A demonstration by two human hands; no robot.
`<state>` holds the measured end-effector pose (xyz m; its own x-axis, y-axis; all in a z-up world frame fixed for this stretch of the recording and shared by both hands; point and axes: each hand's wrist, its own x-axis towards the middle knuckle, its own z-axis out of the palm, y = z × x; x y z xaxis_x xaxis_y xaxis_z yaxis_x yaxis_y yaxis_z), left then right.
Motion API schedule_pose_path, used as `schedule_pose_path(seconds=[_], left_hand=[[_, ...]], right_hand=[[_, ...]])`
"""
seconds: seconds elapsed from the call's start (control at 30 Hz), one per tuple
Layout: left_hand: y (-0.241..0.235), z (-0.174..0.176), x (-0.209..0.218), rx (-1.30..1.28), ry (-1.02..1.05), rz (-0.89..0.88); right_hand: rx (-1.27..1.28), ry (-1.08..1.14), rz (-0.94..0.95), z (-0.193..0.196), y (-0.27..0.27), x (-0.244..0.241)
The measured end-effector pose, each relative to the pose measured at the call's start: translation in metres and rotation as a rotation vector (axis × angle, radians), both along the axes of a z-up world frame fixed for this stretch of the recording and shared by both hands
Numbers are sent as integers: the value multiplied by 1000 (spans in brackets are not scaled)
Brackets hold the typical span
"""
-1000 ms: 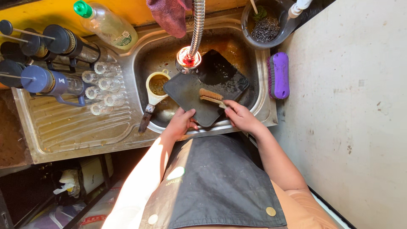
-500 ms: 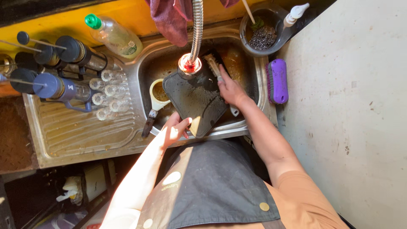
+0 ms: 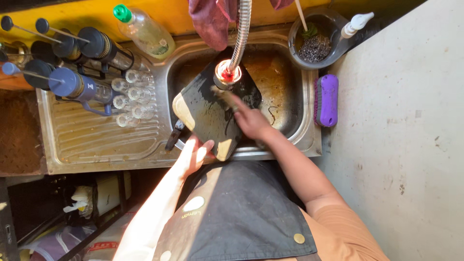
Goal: The person washes a metal strainer, a small metal tool, and a black cutting board in a kitchen sink using a brush and running water. The person scrubs each item and rinses it under the tap.
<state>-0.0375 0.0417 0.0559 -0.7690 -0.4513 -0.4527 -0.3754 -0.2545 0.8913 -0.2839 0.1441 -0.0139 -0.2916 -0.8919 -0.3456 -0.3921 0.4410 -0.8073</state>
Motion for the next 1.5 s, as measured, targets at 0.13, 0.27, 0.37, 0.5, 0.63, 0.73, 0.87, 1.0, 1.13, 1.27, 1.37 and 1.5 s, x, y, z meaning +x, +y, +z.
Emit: schedule_pose_path(seconds=[0.13,0.27,0.37,0.5,0.63,0.73,0.87,1.0,1.13,1.27,1.37,1.5], left_hand=[[3,-2,9,108,-60,-3],[5,-15,13,77,-36,79],[2,-25,35,-67,-71,-78],[3,-27,22,73,-104,17],[7,-5,29,9,-85,-1],[10,-4,26,-39,-91,-117],[18,-2,14,-55,-136,-100],[21,-9,23,-17,-115,-72],[21,-17,30,85,-107,12],[29,34,19,165,-222,105],[42,89,17,348,-269,314],[34,64,17,233,-292,135]], right_hand=[[-58,-25,-147,-7,5,-17],[216,-13,46,8,5,1],[76,-122,-162,11,4,-37],[38,27,-17,16,0,-12],[166,27,-67,15,-2,-31],[125,7,-126,9,-6,-41],[-20,208,46,8,-15,-17],[89,77,-91,-2,-11,-37],[-29,177,64,-5,12,1],[262,69,-107,4,18,-31],[401,-70,-210,4,28,-30],[29,115,43,0,39,16]])
